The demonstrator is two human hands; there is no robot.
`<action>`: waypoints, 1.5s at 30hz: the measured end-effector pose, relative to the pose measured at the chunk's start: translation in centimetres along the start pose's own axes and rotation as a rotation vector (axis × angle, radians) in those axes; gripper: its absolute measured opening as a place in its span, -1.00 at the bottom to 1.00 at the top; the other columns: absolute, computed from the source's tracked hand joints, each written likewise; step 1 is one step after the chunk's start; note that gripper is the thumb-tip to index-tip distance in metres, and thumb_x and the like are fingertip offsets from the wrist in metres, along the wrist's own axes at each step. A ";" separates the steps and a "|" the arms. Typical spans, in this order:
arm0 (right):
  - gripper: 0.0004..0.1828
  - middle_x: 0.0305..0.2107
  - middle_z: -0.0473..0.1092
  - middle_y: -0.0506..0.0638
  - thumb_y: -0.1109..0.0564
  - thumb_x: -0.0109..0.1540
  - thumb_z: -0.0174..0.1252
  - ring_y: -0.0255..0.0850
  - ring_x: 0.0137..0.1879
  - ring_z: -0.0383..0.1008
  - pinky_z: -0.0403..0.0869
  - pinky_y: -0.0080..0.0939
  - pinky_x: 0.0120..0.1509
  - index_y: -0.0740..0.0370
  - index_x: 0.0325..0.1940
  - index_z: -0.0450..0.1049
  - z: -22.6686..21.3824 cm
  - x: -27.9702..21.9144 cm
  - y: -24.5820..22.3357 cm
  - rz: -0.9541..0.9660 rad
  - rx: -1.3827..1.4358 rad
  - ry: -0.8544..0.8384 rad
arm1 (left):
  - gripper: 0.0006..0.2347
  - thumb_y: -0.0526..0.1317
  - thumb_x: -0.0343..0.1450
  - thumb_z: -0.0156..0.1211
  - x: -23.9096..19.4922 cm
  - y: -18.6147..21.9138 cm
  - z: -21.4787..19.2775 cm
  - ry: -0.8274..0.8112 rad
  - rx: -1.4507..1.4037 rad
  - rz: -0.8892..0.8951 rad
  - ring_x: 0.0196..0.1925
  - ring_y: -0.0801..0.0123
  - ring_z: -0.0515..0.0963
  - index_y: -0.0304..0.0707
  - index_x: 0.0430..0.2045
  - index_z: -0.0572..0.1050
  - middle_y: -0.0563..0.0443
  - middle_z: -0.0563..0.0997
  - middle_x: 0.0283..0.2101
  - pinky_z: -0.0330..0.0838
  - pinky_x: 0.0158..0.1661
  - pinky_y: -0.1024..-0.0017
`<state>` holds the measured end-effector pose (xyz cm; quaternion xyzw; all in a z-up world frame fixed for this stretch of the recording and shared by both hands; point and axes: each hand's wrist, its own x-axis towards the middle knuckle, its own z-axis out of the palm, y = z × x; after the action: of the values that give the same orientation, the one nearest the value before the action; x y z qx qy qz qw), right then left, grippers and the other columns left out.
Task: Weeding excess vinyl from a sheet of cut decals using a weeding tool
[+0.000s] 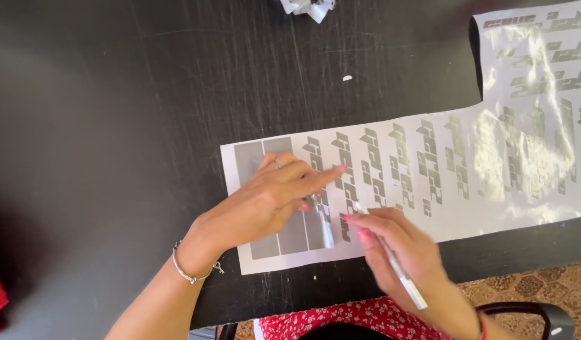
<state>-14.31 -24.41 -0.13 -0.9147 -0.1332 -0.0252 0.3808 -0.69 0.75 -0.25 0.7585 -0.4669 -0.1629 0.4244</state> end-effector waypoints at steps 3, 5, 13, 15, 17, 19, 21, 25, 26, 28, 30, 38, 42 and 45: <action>-0.71 -0.01 0.52 0.14 0.25 0.34 0.10 -0.17 -0.04 0.65 0.62 -0.24 0.09 0.17 0.16 0.42 1.6 1.0 -2.8 0.144 0.122 0.077 | -0.25 -0.67 0.43 -0.04 -0.2 0.1 0.2 0.068 -0.158 -0.079 0.02 0.15 0.33 0.07 0.52 0.04 -0.07 0.33 0.06 0.52 0.19 0.30; -0.71 0.01 0.51 0.08 0.21 0.31 0.17 -0.15 0.07 0.60 0.58 -0.19 0.11 0.15 0.13 0.41 2.6 0.6 -2.7 0.176 0.058 0.109 | -0.26 -0.67 0.40 -0.10 0.2 1.4 -0.9 0.064 -0.253 -0.177 -0.12 0.28 0.36 0.06 0.50 0.04 -0.06 0.25 0.18 0.53 0.16 0.38; -0.77 -0.10 0.46 0.05 0.21 0.35 0.14 -0.21 -0.22 0.45 0.46 -0.21 -0.11 0.17 0.09 0.38 5.3 0.3 -4.1 0.164 -0.104 0.227 | -0.38 -0.44 0.40 -0.14 -1.1 3.4 -2.2 -0.034 -0.305 -0.545 -0.17 0.40 0.60 0.05 0.44 0.26 0.07 0.49 -0.08 0.40 -0.18 0.45; -0.74 -0.11 0.47 0.05 0.23 0.33 0.16 -0.05 0.04 0.49 0.50 -0.08 0.00 0.18 0.10 0.34 5.5 -0.1 -3.7 0.152 -0.137 0.249 | -0.41 -0.46 0.34 -0.11 -1.0 3.7 -2.0 0.003 -0.378 -0.606 -0.23 0.40 0.59 0.05 0.31 0.43 0.12 0.42 -0.29 0.42 -0.10 0.46; -0.76 -0.13 0.45 0.05 0.25 0.33 0.14 -0.09 -0.04 0.47 0.48 -0.12 -0.04 0.19 0.08 0.35 5.5 0.0 -4.0 0.152 -0.120 0.253 | -0.42 -0.47 0.32 -0.08 -1.0 3.8 -1.9 -0.012 -0.385 -0.619 -0.22 0.44 0.59 0.07 0.26 0.46 0.15 0.44 -0.29 0.41 -0.10 0.49; -0.79 -0.15 0.44 0.05 0.26 0.33 0.11 -0.13 -0.12 0.46 0.46 -0.16 -0.09 0.20 0.05 0.36 5.4 -0.1 -3.8 0.160 -0.104 0.258 | -0.42 -0.48 0.29 -0.05 -0.7 4.1 -1.9 -0.034 -0.395 -0.632 -0.22 0.48 0.58 0.10 0.22 0.50 0.17 0.47 -0.29 0.40 -0.10 0.51; -0.72 -0.09 0.45 0.03 0.26 0.30 0.18 -0.15 -0.05 0.52 0.50 -0.17 -0.03 0.17 0.09 0.36 5.3 0.1 -3.3 0.177 -0.092 0.262 | -0.41 -0.44 0.31 0.24 -0.2 4.3 -2.4 -0.127 -0.443 -0.656 -0.23 0.45 0.52 0.09 0.29 0.45 0.17 0.53 -0.29 0.44 -0.14 0.46; -0.75 -0.06 0.48 0.07 0.29 0.30 0.13 -0.08 0.05 0.53 0.52 -0.13 0.10 0.20 0.06 0.36 4.7 0.1 -3.4 0.117 -0.064 0.287 | -0.36 -0.40 0.37 -0.08 0.2 5.4 -1.9 -0.219 -0.322 -0.680 0.11 0.36 0.37 0.30 0.39 0.33 0.19 0.52 -0.17 0.36 0.08 0.36; -0.77 -0.06 0.50 0.08 0.28 0.31 0.08 -0.08 0.04 0.55 0.50 -0.13 0.14 0.22 0.06 0.39 4.5 0.2 -3.4 0.134 -0.007 0.290 | -0.39 -0.44 0.36 0.01 0.5 5.4 -2.1 -0.153 -0.384 -0.645 -0.10 0.39 0.44 0.14 0.38 0.37 0.15 0.53 -0.23 0.42 -0.10 0.38; -0.77 -0.06 0.52 0.09 0.27 0.32 0.02 -0.08 0.04 0.57 0.49 -0.14 0.17 0.23 0.06 0.42 4.0 0.1 -3.5 0.116 0.039 0.321 | -0.41 -0.48 0.35 0.10 0.6 5.5 -2.0 -0.074 -0.417 -0.578 -0.31 0.42 0.51 -0.01 0.36 0.40 0.10 0.54 -0.29 0.48 -0.28 0.40; -0.76 -0.12 0.58 0.04 0.13 0.33 0.09 -0.18 -0.06 0.67 0.53 -0.21 0.10 0.19 0.06 0.48 3.8 -0.1 -3.5 0.177 0.047 0.294 | -0.41 -0.36 0.32 0.40 0.5 5.1 -1.7 0.042 -0.418 -0.666 -0.18 0.51 0.55 0.16 0.30 0.47 0.19 0.60 -0.28 0.46 -0.03 0.50; -0.46 0.00 0.42 0.01 0.13 0.15 0.46 -0.23 0.09 0.58 0.59 -0.23 0.18 0.13 0.17 0.43 3.1 3.7 -4.3 0.215 0.136 0.148 | -0.47 -0.43 0.36 0.26 0.4 5.1 -1.1 0.093 -0.465 -0.535 -0.18 0.45 0.63 0.03 0.27 0.47 0.13 0.64 -0.26 0.55 0.00 0.46; -0.53 0.05 0.44 0.04 0.18 0.15 0.38 -0.11 0.20 0.47 0.49 -0.10 0.24 0.16 0.15 0.51 6.1 2.7 0.0 0.189 0.101 0.126 | -0.55 -0.38 0.42 0.23 0.7 6.8 -1.7 0.006 -0.423 -0.454 0.02 0.38 0.73 -0.10 0.27 0.47 0.09 0.72 -0.06 0.55 0.19 0.39; -0.78 -0.10 0.48 -0.04 0.22 0.22 0.25 -0.25 -0.02 0.55 0.54 -0.32 0.05 0.11 -0.04 0.60 6.9 2.2 1.2 0.275 0.134 0.194 | -0.63 -0.35 0.46 0.16 0.4 6.5 -0.7 -0.004 -0.302 -0.275 0.04 0.37 0.65 -0.14 0.20 0.50 0.09 0.71 -0.02 0.57 0.08 0.39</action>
<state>-12.24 -19.87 -5.49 -0.8902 0.0292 -0.0519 0.4517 -3.75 -0.58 5.40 0.7426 -0.3299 -0.2891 0.5061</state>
